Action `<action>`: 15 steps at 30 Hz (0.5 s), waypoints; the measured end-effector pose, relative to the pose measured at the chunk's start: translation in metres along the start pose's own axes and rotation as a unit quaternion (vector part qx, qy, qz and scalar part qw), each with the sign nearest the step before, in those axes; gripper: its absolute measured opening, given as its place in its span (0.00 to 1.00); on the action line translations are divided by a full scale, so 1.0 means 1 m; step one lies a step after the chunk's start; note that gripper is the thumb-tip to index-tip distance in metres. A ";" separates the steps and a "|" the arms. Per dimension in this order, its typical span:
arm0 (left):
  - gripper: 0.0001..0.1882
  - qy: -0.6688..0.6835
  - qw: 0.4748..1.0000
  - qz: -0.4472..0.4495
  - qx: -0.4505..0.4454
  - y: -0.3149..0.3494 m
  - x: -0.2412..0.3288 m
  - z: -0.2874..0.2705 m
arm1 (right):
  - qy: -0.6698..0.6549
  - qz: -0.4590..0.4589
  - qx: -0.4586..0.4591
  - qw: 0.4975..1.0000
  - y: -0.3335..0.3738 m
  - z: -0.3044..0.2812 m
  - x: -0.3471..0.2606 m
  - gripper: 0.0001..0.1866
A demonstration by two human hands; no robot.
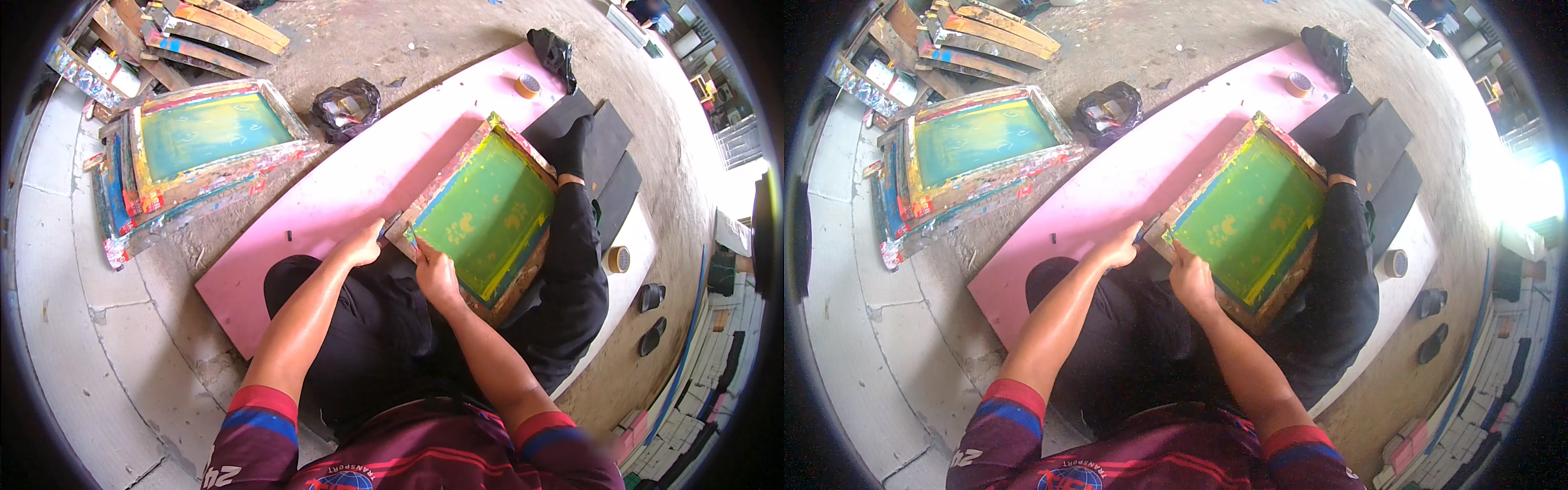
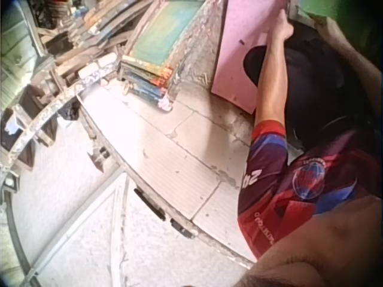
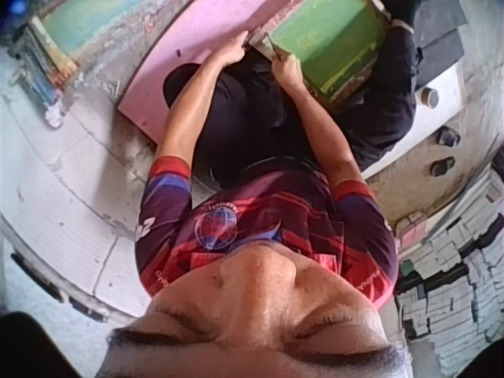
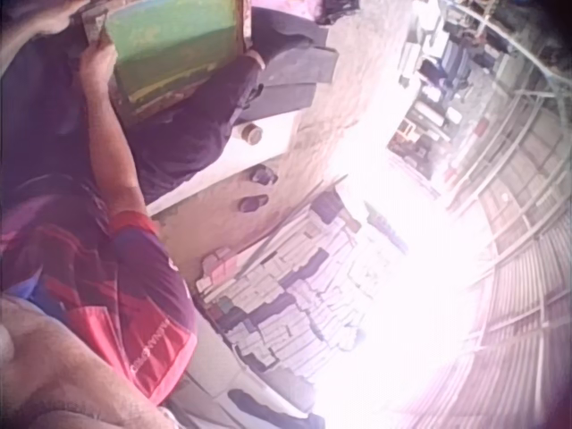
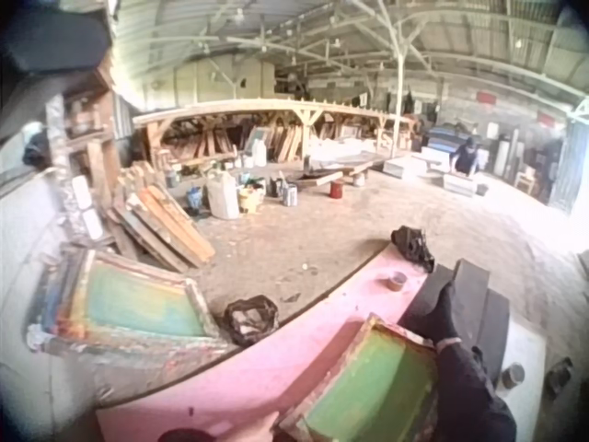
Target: The person sits on the floor and uses pliers to remove staples from the wooden frame of a screen printing screen. They then use a knife to scrape the edges of the frame and remove old material. The person handles multiple frames, placing some aside and continuing to work on others.
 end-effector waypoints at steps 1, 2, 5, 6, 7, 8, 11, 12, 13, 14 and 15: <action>0.34 -0.005 1.000 0.007 0.009 0.000 -0.002 0.001 | 0.000 0.017 -0.013 1.000 -0.001 0.002 0.003 0.21; 0.34 -0.012 1.000 0.017 0.017 0.002 0.000 -0.002 | 0.001 0.036 -0.024 0.999 -0.002 -0.001 0.001 0.20; 0.35 0.031 0.999 -0.034 -0.019 0.011 0.009 -0.010 | 0.103 0.063 -0.078 0.990 -0.003 -0.002 -0.009 0.20; 0.35 0.035 0.998 -0.044 -0.028 0.012 0.011 -0.011 | 0.078 0.050 -0.059 0.994 -0.003 -0.009 -0.012 0.20; 0.35 0.038 0.997 -0.054 -0.038 0.013 0.013 -0.013 | 0.054 0.038 -0.041 0.997 -0.001 -0.017 -0.013 0.20; 0.35 0.023 0.998 -0.047 -0.034 0.016 0.012 -0.012 | 0.031 0.023 -0.025 0.999 0.001 -0.022 -0.013 0.20; 0.34 0.034 0.997 -0.056 -0.035 0.022 0.020 -0.019 | 0.032 0.002 -0.012 0.999 0.003 -0.025 -0.008 0.20; 0.34 0.036 0.997 -0.053 -0.034 0.021 0.020 -0.017 | 0.036 0.002 -0.011 0.999 0.003 -0.024 -0.007 0.20; 0.33 0.039 0.997 -0.049 -0.033 0.019 0.019 -0.015 | 0.039 0.002 -0.009 0.999 0.002 -0.023 -0.005 0.20; 0.33 0.031 0.998 -0.038 -0.024 0.012 0.005 -0.007 | 0.040 -0.002 -0.009 0.999 0.002 -0.021 -0.008 0.20; 0.32 0.022 0.999 -0.023 -0.018 0.009 0.004 -0.006 | 0.040 0.006 -0.012 0.999 0.002 -0.020 -0.008 0.20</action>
Point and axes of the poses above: each hand's wrist, its own y-axis away from the middle knuckle, its own z-axis out of the palm, x = y × z, the point moved 9 cm from there along -y, towards the middle knuckle, and after that the axes turned 3 degrees about x, right-handed, at the moved point
